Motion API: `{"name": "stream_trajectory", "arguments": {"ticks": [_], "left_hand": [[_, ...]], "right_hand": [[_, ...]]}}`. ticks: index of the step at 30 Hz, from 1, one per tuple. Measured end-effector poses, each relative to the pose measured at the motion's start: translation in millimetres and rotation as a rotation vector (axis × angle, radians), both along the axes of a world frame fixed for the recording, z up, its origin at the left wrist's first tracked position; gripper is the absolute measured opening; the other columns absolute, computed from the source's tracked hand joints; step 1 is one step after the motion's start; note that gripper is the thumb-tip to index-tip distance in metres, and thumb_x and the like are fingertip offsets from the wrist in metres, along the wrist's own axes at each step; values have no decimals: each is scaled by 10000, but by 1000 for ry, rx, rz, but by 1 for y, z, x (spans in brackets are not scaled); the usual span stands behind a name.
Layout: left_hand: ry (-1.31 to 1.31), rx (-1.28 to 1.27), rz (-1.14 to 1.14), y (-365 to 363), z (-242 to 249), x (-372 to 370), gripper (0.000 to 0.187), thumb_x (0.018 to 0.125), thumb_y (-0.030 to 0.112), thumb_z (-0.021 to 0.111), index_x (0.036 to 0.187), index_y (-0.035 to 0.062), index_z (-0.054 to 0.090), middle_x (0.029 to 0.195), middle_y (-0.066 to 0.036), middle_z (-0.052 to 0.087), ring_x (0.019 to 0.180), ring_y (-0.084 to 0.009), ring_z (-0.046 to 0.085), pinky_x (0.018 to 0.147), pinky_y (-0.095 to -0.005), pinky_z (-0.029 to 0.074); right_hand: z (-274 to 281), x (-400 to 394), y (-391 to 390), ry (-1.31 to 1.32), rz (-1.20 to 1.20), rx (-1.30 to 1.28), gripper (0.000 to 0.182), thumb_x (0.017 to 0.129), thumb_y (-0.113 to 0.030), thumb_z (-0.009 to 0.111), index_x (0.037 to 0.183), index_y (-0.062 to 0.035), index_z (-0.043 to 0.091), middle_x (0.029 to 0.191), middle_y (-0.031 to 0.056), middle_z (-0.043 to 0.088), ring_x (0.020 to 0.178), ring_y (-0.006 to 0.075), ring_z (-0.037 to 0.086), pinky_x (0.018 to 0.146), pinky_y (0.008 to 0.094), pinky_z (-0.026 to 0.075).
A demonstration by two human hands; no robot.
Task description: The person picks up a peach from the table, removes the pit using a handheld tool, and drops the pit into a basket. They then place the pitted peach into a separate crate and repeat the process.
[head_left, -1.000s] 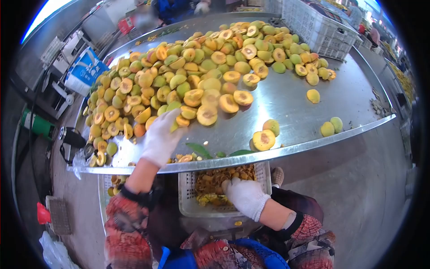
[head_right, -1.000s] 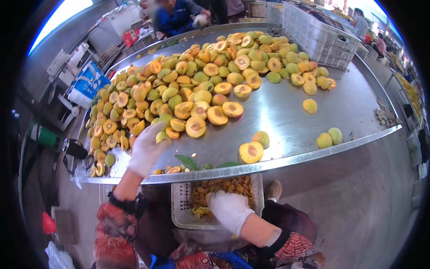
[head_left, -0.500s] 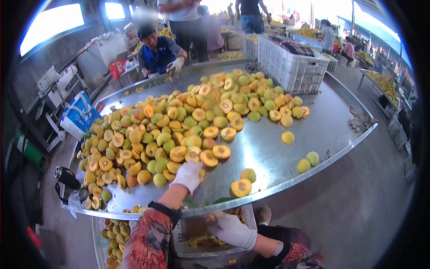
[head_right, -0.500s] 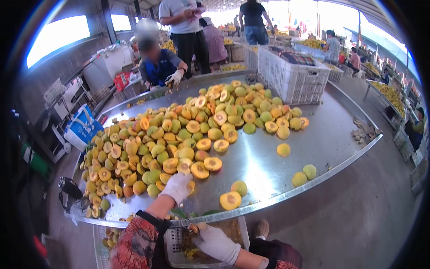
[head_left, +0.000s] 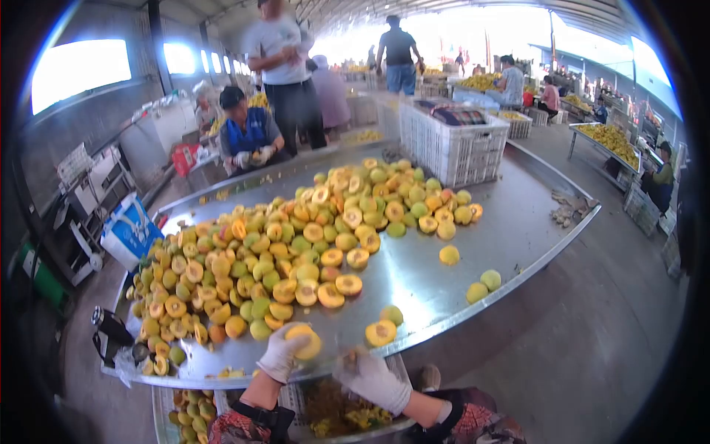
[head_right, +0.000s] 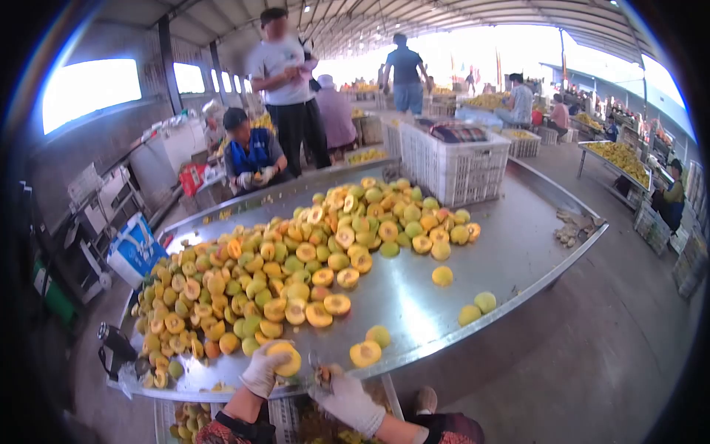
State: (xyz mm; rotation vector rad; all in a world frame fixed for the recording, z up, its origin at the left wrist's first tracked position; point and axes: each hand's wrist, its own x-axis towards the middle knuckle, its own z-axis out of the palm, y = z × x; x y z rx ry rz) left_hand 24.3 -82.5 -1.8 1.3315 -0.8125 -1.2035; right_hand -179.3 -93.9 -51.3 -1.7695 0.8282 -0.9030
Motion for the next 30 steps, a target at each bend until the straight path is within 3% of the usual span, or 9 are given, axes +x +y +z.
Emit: {"name": "stream_trajectory", "arguments": {"ticks": [2, 5, 7, 10, 12, 20, 23, 24, 30], "left_hand": [[334, -97, 107, 20, -8, -6, 328, 843, 155, 608, 1128, -3, 569, 1029, -124, 626, 899, -239, 641, 804, -377, 545], [613, -119, 113, 42, 14, -32, 411, 899, 316, 579, 1140, -16, 549, 1064, -173, 619, 921, -290, 626, 787, -379, 530], [652, -112, 119, 48, 9, -36, 482, 918, 418, 542, 1140, -10, 550, 1067, -181, 622, 930, -292, 624, 790, -387, 525], [613, -136, 139, 54, -2, -41, 593, 924, 542, 480, 1148, -3, 551, 1064, -184, 625, 927, -286, 622, 803, -383, 517], [584, -161, 143, 54, -3, -49, 662, 933, 601, 411, 1180, 2, 546, 1054, -145, 632, 949, -254, 621, 854, -356, 506], [439, -139, 89, 62, -18, -70, 546, 957, 535, 429, 1140, 40, 567, 1027, -56, 615, 993, -193, 576, 914, -346, 453], [380, -173, 122, 64, -8, -81, 447, 980, 423, 447, 1141, 23, 564, 1022, -55, 601, 926, -159, 552, 862, -311, 456], [355, -201, 114, 63, -6, -85, 410, 989, 376, 452, 1144, 13, 562, 1022, -58, 595, 893, -145, 541, 831, -294, 461], [427, -171, 155, 68, -18, -84, 418, 961, 378, 510, 1154, 9, 546, 1048, -84, 599, 964, -201, 575, 870, -357, 480]], "right_hand": [[51, -12, 4, 68, -6, 92, 403, 832, -196, 652, 1141, 24, 516, 839, 145, 618, 724, 225, 648, 651, 337, 527], [41, -10, 3, 62, -98, -423, 357, 819, -223, 670, 1056, 8, 536, 739, 176, 595, 702, 321, 645, 614, 432, 497], [58, -10, 5, 32, -15, 151, 313, 826, -192, 661, 1038, -5, 527, 765, 173, 598, 742, 335, 649, 640, 435, 499], [75, -10, 5, 82, -11, 287, 340, 821, -175, 668, 1080, -13, 520, 851, 152, 656, 842, 340, 664, 710, 389, 523], [67, -7, 6, 22, -66, 48, 321, 828, -171, 656, 1065, -14, 507, 826, 169, 623, 805, 366, 648, 676, 415, 510], [50, -1, 10, 162, 67, -319, 308, 831, -110, 558, 1131, -54, 521, 1068, 155, 581, 984, 336, 577, 821, 400, 500], [52, 0, 12, 114, 44, -417, 271, 809, -107, 591, 1065, -37, 536, 973, 171, 587, 890, 364, 605, 763, 434, 505], [57, -2, 15, 269, 89, -390, 284, 805, -95, 549, 1084, -51, 524, 978, 115, 575, 986, 273, 577, 828, 369, 501], [43, -2, 19, 223, 71, -386, 278, 806, -130, 570, 1066, -52, 512, 949, 153, 582, 810, 346, 626, 687, 425, 530]]}}
